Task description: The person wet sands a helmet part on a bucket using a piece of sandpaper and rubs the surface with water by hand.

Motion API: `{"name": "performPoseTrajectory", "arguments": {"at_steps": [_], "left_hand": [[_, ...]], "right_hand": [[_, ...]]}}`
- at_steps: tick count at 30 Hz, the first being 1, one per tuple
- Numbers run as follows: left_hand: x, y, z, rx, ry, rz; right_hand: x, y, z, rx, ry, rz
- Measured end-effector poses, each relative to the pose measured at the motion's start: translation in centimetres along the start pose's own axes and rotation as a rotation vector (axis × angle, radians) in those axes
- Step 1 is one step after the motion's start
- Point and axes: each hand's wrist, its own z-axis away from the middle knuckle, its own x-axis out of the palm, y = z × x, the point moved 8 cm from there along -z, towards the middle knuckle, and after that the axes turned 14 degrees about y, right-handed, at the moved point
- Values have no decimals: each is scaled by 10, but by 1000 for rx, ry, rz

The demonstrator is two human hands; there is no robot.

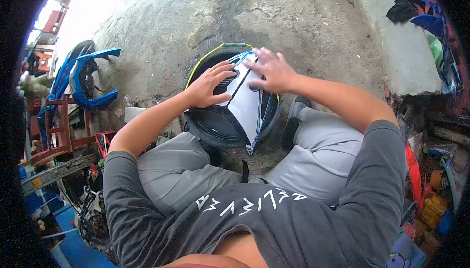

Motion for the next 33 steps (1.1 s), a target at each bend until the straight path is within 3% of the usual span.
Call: {"name": "performPoseTrajectory", "arguments": {"at_steps": [1, 5, 6, 9, 13, 21, 25, 28, 31, 33], "left_hand": [[1, -1, 0, 0, 5, 1], [1, 0, 2, 22, 11, -24], [2, -1, 2, 16, 7, -27], [0, 1, 1, 23, 11, -10], [1, 0, 1, 11, 14, 0], [0, 1, 1, 16, 5, -8], [1, -1, 0, 18, 22, -9], [0, 0, 1, 23, 28, -19], [-1, 1, 1, 15, 25, -16], [-1, 3, 0, 18, 25, -16]], "right_hand": [[1, -15, 3, -87, -14, -28], [1, 16, -7, -33, 117, 43], [-1, 32, -12, 98, 105, 36], [-1, 41, -9, 205, 18, 20], [-2, -22, 7, -33, -16, -19], [-6, 41, -8, 99, 15, 130], [-4, -11, 2, -145, 2, -2], [-9, -9, -2, -166, -7, 101], [-9, 37, -9, 85, 27, 110], [-7, 40, -5, 115, 6, 80]]}}
